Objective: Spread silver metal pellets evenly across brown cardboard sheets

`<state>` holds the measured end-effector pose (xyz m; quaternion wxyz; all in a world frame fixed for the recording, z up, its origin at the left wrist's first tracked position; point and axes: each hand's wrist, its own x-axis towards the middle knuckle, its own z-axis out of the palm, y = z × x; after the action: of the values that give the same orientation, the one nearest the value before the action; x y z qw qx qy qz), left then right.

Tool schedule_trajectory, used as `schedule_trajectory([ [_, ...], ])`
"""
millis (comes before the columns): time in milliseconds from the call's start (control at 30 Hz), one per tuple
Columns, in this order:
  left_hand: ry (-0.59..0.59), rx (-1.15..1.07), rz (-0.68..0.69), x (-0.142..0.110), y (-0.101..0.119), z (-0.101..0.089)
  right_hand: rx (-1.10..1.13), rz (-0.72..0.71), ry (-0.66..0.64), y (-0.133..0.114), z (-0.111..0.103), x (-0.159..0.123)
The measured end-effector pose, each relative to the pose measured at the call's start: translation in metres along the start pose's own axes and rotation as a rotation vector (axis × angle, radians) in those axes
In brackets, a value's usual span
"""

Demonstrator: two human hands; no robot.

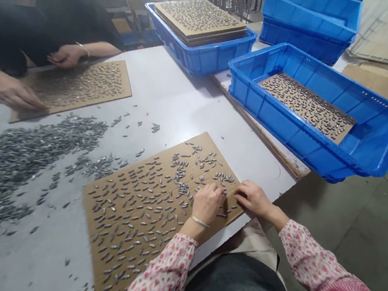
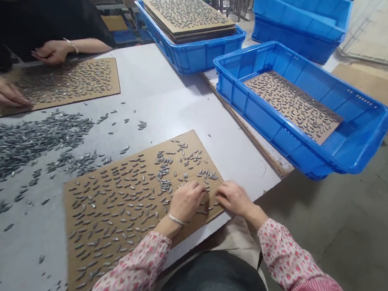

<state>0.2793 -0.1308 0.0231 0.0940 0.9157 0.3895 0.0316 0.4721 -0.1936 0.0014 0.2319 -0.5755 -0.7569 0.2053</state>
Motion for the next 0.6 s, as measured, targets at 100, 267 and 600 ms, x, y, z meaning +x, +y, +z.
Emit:
schedule_trajectory([
  [100,-0.021,-0.009,0.042,0.000,0.003,0.004,-0.038,0.093,0.091,0.012,0.003,0.017],
  [267,-0.028,-0.102,0.086,-0.009,0.001,0.010,-0.143,0.148,0.046,0.011,-0.001,0.035],
  [600,-0.004,-0.103,-0.044,0.010,-0.007,0.004,-0.062,0.022,-0.002,0.002,-0.002,0.001],
])
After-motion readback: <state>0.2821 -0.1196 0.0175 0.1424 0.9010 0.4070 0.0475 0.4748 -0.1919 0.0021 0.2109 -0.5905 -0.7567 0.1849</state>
